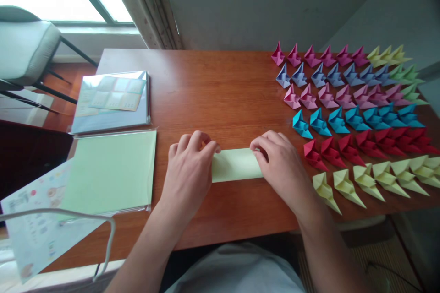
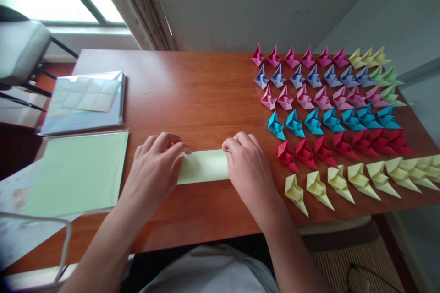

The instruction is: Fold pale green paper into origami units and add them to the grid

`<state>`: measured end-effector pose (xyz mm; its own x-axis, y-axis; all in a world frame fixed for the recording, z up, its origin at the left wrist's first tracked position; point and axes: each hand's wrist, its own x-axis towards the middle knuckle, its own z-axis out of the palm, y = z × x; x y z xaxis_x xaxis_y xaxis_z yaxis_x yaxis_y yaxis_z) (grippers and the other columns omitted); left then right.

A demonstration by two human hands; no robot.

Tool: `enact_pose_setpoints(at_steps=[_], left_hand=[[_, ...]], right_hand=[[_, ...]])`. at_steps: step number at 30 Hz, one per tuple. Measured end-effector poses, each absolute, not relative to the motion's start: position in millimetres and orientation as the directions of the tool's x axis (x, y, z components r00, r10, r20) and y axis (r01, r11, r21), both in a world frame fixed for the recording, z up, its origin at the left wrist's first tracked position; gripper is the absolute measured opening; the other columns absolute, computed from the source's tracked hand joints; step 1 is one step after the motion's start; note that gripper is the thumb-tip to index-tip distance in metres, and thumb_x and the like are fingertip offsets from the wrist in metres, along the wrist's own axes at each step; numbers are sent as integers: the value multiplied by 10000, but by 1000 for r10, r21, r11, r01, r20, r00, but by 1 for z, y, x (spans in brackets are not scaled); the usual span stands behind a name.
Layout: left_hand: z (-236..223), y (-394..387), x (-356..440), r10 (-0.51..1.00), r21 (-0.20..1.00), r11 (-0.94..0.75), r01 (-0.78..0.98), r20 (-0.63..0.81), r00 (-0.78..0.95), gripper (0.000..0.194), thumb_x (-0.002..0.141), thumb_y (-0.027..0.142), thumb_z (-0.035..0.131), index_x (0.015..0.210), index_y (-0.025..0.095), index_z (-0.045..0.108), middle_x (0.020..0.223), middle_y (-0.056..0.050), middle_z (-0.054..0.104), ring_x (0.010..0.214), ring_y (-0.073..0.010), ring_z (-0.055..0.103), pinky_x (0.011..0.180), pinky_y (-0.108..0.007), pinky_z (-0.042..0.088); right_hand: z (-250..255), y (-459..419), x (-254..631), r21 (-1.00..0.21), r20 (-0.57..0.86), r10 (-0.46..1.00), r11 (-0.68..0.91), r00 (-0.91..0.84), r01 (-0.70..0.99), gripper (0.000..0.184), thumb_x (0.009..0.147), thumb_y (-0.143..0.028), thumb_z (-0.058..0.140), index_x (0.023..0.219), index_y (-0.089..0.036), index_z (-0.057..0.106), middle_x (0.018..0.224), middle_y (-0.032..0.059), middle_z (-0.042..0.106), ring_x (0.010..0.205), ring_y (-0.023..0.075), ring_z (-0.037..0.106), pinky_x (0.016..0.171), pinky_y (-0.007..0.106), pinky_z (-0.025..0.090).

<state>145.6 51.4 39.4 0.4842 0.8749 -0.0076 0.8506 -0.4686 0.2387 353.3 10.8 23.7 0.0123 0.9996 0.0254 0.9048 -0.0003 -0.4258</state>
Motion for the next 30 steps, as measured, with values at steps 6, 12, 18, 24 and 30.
enact_pose_setpoints(at_steps=[6, 12, 18, 24, 30], left_hand=[[38, 53, 148, 837, 308, -512, 802, -30, 546, 285, 957, 101, 470, 981, 223, 726, 1046, -72, 649, 950, -255, 568, 836, -397, 448], [38, 52, 152, 834, 223, -529, 819, -44, 551, 224, 994, 206, 481, 913, 170, 686, 969, -85, 635, 878, -258, 547, 831, -412, 463], [35, 50, 155, 759, 302, -616, 728, -21, 651, 184, 977, 126, 494, 964, 188, 667, 1005, -55, 642, 904, -229, 584, 837, -377, 476], [42, 42, 155, 685, 270, -681, 681, -94, 722, 228, 927, 60, 509, 1030, 158, 688, 1037, -68, 674, 951, -236, 639, 871, -371, 527], [44, 3, 145, 630, 30, -776, 630, -16, 776, 381, 929, 131, 452, 1247, 74, 655, 1340, -166, 650, 1177, -293, 642, 1028, -429, 496]], right_hand=[[30, 12, 345, -342, -15, 999, 26, -33, 939, 136, 930, -149, 585, 878, -198, 700, 869, 56, 672, 890, 250, 604, 788, 360, 442], [37, 10, 335, -261, -63, 997, 20, -37, 965, 99, 879, -248, 730, 904, -170, 675, 929, 76, 668, 919, 265, 600, 795, 363, 453], [35, 11, 327, -316, -50, 978, 179, -205, 932, 153, 943, -64, 577, 912, -187, 663, 924, 37, 636, 891, 200, 591, 774, 308, 455], [41, -1, 323, -241, -39, 946, 305, -323, 921, 216, 925, -15, 543, 935, -173, 689, 947, 44, 659, 899, 201, 615, 791, 307, 516], [41, -36, 311, 39, 34, 902, 428, -430, 903, 391, 898, -35, 489, 1255, -29, 647, 1186, 193, 686, 1058, 301, 654, 900, 410, 582]])
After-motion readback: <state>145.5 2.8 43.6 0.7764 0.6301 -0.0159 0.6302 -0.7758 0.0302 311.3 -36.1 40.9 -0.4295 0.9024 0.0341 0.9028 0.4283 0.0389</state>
